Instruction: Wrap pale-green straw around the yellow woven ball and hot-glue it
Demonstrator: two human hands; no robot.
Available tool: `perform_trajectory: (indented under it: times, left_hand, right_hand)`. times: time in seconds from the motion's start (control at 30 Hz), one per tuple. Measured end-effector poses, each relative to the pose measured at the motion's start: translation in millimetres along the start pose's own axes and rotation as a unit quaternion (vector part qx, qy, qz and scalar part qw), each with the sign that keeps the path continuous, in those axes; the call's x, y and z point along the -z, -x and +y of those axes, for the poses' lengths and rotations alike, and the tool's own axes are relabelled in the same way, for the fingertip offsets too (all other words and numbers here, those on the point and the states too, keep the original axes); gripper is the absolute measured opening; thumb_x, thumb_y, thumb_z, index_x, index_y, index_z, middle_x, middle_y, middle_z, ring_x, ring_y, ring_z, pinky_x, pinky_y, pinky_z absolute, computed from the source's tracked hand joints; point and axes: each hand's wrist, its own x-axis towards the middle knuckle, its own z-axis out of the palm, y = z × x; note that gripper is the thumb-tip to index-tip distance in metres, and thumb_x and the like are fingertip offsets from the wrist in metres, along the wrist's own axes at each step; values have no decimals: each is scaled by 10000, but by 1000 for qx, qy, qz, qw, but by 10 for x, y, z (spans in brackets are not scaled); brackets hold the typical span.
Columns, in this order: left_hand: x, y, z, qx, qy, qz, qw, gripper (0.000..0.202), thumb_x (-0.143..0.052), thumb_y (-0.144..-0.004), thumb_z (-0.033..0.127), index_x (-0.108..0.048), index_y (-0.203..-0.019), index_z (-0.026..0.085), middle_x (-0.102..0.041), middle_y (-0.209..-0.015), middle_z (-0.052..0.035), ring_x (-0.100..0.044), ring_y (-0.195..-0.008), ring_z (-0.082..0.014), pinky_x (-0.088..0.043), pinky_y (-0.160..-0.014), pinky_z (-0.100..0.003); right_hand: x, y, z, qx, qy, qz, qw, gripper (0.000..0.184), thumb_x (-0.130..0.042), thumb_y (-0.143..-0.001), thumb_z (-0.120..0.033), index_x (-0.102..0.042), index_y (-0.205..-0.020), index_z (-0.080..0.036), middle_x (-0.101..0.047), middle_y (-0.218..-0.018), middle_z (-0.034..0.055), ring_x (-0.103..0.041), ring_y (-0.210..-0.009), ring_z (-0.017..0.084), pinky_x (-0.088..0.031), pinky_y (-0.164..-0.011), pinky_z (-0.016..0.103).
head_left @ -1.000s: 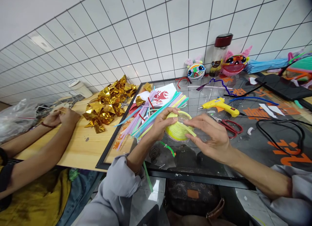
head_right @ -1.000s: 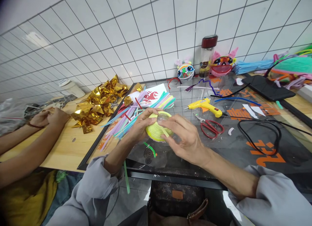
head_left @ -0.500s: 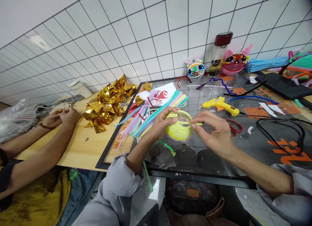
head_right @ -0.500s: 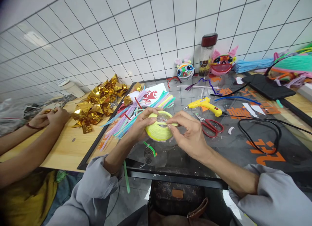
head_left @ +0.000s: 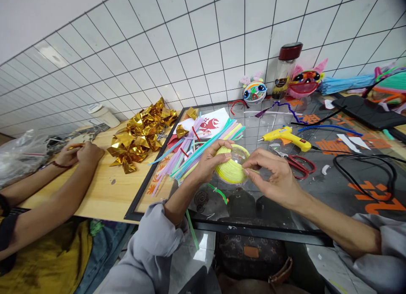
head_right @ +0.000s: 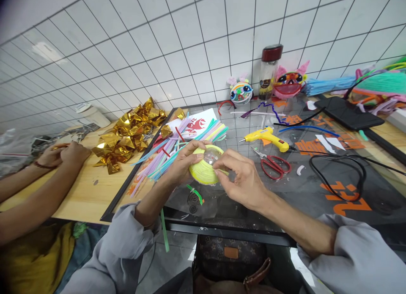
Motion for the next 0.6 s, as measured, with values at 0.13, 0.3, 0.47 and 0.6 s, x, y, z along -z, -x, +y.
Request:
perform_trajectory:
  times: [0.13,0.3,0.47,0.6]
  left_hand:
    - [8,2,-1,-6,-15,-9,1000,280,-762,-695,325,-635,-915,208,-640,-1304,-47,-568,-1240,-278,-438,-971,-343]
    - [32,7,-21,-13,-30,-26,999,288,-763,-723,337,-635,-947,209,-622,-1325,-51,-587,-1189,-260,-451,-951,-334]
    - [30,15,-25,-13,-47,-28,998,298,-768,-732,358,-641,-959,212,-613,-1331,-53,-595,-1148,-251,-458,-935,-326]
    - [1,27,0,-13,-47,-28,998,281,-758,-733,349,-635,-944,211,-609,-1322,-47,-593,-1141,-244,-454,-915,-314]
  right_hand:
    - [16,4,-16,11,-3,1,1000,89,-625,-912,-169,-686,-972,-195,-646,-880,47,-637,-811,182,-518,-715,331]
    - [44,-8,8,-24,47,-5,999,270,-584,-981,-340,-665,-1200,-204,-615,-1045,89,-614,-1017,233,-522,-879,411]
    - [36,1,97,-107,92,-36,989,463,-371,-1040,-551,-655,-1229,-238,-591,-1180,118,-558,-1182,282,-450,-1018,515]
    - [26,8,143,-131,94,-65,985,550,-317,-1028,-621,-650,-1242,-238,-583,-1232,131,-546,-1217,294,-438,-1032,538]
